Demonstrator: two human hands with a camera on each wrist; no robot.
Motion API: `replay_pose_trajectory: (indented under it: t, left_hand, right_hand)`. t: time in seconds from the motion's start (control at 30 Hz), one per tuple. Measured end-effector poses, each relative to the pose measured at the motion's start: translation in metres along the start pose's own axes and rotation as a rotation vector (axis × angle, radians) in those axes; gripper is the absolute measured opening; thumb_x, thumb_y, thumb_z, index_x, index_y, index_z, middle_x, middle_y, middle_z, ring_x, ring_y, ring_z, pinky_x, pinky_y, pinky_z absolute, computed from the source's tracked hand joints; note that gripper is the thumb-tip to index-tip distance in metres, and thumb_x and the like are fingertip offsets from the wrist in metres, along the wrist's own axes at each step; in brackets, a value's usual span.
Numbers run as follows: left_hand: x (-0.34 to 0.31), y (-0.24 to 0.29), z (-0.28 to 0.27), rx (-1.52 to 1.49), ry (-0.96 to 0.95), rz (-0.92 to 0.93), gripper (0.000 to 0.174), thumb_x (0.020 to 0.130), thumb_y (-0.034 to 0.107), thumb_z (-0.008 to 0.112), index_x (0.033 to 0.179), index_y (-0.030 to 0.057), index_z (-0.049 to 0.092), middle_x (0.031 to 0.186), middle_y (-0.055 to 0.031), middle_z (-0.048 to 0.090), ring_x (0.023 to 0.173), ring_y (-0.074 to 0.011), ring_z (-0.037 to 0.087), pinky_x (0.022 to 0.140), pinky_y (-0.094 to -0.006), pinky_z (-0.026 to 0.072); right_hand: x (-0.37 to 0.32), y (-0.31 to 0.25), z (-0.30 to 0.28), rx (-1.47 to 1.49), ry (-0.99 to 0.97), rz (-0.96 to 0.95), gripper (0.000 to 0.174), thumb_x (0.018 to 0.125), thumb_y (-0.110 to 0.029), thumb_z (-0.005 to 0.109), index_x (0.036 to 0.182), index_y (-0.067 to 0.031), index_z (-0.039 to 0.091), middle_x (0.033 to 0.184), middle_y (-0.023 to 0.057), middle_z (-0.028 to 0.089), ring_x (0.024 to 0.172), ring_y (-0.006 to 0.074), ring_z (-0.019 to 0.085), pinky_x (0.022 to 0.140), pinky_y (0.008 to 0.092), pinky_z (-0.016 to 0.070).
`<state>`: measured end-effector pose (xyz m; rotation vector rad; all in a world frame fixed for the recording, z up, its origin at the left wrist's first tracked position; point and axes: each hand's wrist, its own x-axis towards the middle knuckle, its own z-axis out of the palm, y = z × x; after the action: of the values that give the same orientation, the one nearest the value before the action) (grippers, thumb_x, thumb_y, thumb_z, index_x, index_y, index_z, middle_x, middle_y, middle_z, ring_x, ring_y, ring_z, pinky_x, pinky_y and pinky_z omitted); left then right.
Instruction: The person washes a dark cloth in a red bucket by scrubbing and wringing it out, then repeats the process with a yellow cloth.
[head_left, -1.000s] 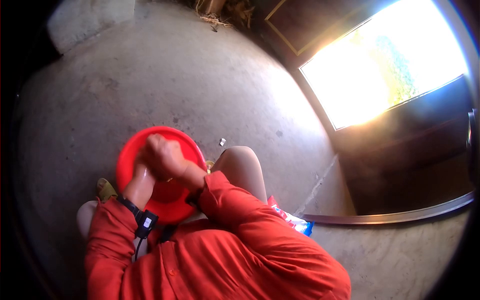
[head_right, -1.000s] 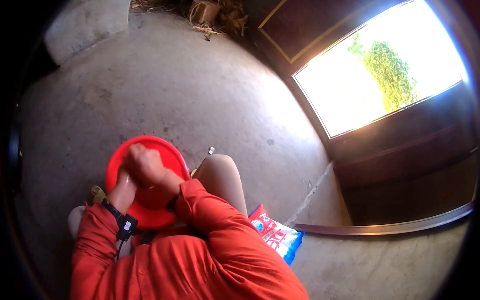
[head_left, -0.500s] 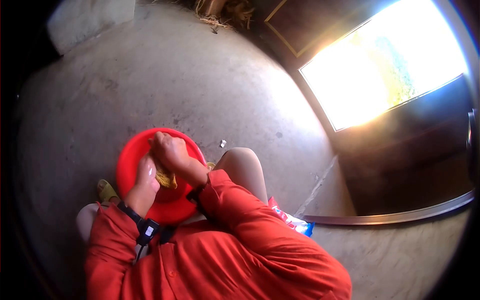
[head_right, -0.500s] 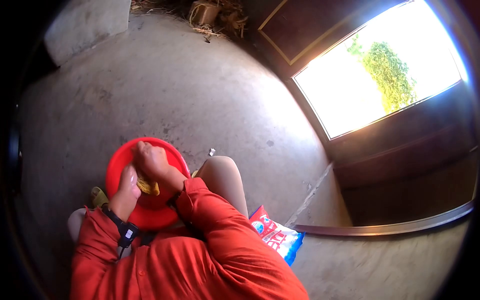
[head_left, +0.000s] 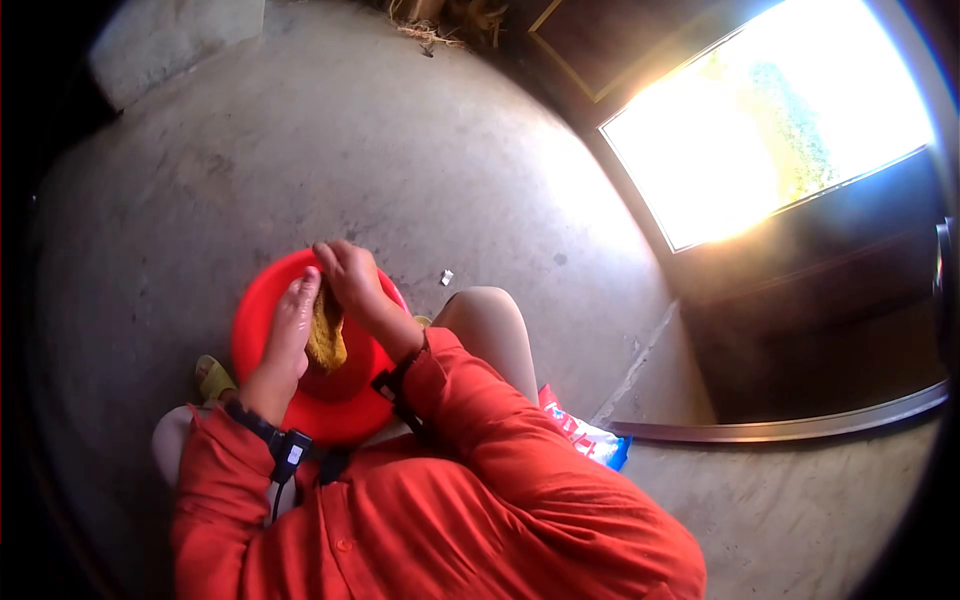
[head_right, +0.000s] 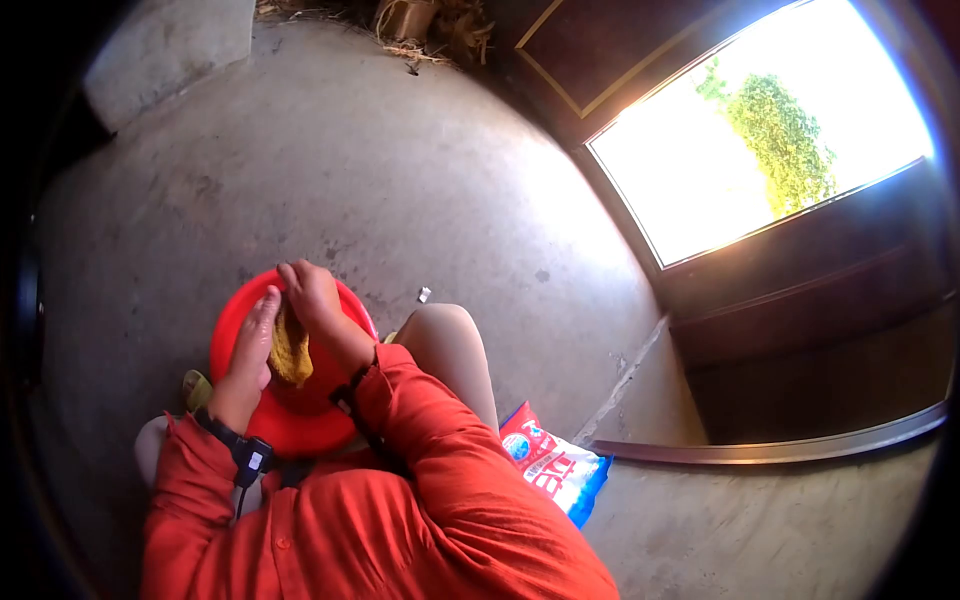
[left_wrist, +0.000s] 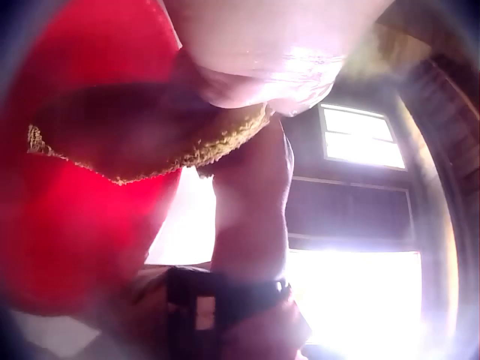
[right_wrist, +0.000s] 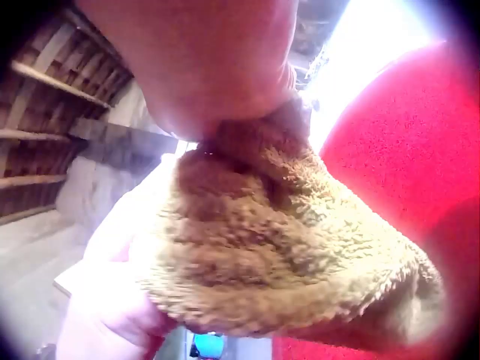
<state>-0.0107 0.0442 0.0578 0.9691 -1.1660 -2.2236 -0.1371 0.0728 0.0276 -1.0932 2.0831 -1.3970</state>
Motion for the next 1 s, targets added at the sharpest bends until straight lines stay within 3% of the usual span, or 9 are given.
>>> replay_pose_trajectory:
  t: [0.13,0.23,0.3,0.5,0.63,0.83,0.9,0.93,1.0]
  left_hand:
    - [-0.002,0.004,0.0,0.224,-0.248,0.093,0.024,0.091,0.011,0.059,0.111,0.0007,0.054,0.102,-0.0056,0.06,0.094,-0.0147,0.058,0.084,-0.0292,0.0474]
    - [-0.003,0.013,0.003,0.311,-0.036,0.224,0.022,0.091,0.006,0.054,0.112,-0.0007,0.056,0.102,-0.0066,0.061,0.092,-0.0146,0.059,0.083,-0.0295,0.0481]
    - [0.003,0.011,-0.009,0.37,0.133,0.252,0.025,0.092,0.014,0.055,0.111,-0.001,0.058,0.1,-0.0073,0.062,0.09,-0.0137,0.058,0.081,-0.0295,0.0469]
    - [0.005,0.026,-0.019,-0.001,0.202,0.235,0.031,0.093,0.029,0.058,0.108,0.0017,0.056,0.099,-0.0051,0.06,0.088,-0.0125,0.057,0.081,-0.0267,0.0465]
    - [0.008,0.033,-0.024,-0.208,0.236,0.184,0.035,0.093,0.033,0.057,0.111,0.003,0.055,0.104,-0.007,0.06,0.092,-0.0171,0.06,0.083,-0.0321,0.0484]
    - [0.011,0.018,-0.032,-0.489,-0.028,-0.051,0.047,0.093,0.042,0.052,0.114,0.001,0.053,0.113,-0.0124,0.059,0.102,-0.0257,0.059,0.09,-0.0392,0.0481]
    - [0.017,0.003,-0.031,-0.504,0.091,-0.148,0.05,0.095,0.047,0.046,0.116,0.0028,0.054,0.113,-0.0113,0.06,0.103,-0.0246,0.059,0.09,-0.0381,0.0477]
    - [0.017,-0.003,-0.031,-0.463,0.068,-0.121,0.05,0.095,0.048,0.043,0.116,0.0043,0.054,0.111,-0.0112,0.06,0.101,-0.0238,0.059,0.089,-0.0376,0.0479]
    - [0.037,-0.051,-0.058,0.058,-0.067,0.265,0.047,0.097,0.048,0.038,0.115,0.0071,0.052,0.108,-0.0111,0.059,0.095,-0.0217,0.058,0.084,-0.0373,0.0484]
  right_hand:
    - [0.006,-0.012,-0.019,0.227,-0.042,0.027,0.037,0.09,-0.034,0.057,0.084,0.0023,0.059,0.069,0.0175,0.06,0.067,0.0238,0.057,0.062,0.0385,0.0453]
    - [0.006,-0.022,-0.036,0.232,-0.175,0.055,0.043,0.091,-0.04,0.056,0.09,0.0023,0.06,0.073,0.0062,0.059,0.067,0.014,0.055,0.056,0.0292,0.0462]
    - [-0.002,-0.037,-0.046,0.223,-0.267,0.086,0.044,0.09,-0.042,0.058,0.096,0.0019,0.06,0.075,0.006,0.06,0.068,0.0134,0.056,0.054,0.0291,0.0463]
    - [-0.015,-0.032,-0.06,0.233,-0.815,0.228,0.039,0.083,-0.031,0.067,0.105,0.0002,0.061,0.082,0.0076,0.063,0.072,0.014,0.059,0.054,0.0287,0.0472]
    - [-0.008,-0.012,-0.049,0.079,-0.446,-0.001,0.029,0.079,-0.016,0.069,0.102,0.0005,0.062,0.081,0.0059,0.062,0.073,0.0122,0.059,0.06,0.0267,0.0483]
    - [-0.012,-0.037,-0.048,0.463,-0.165,0.067,0.021,0.077,-0.011,0.068,0.091,-0.0002,0.057,0.074,0.0034,0.058,0.072,0.0111,0.055,0.063,0.0277,0.048]
    - [-0.023,-0.048,-0.031,0.386,-0.053,-0.114,0.024,0.079,-0.009,0.066,0.097,-0.0024,0.051,0.08,0.0062,0.059,0.072,0.0147,0.058,0.063,0.0295,0.0492]
    - [-0.033,-0.058,-0.022,0.348,-0.039,-0.23,0.026,0.079,-0.008,0.067,0.098,-0.0036,0.051,0.081,0.0081,0.059,0.072,0.0184,0.06,0.063,0.0308,0.0497]
    - [-0.045,-0.064,-0.005,0.115,-0.042,-0.516,0.028,0.077,-0.01,0.069,0.097,-0.0059,0.051,0.082,0.0106,0.058,0.074,0.0242,0.062,0.064,0.0339,0.0509]
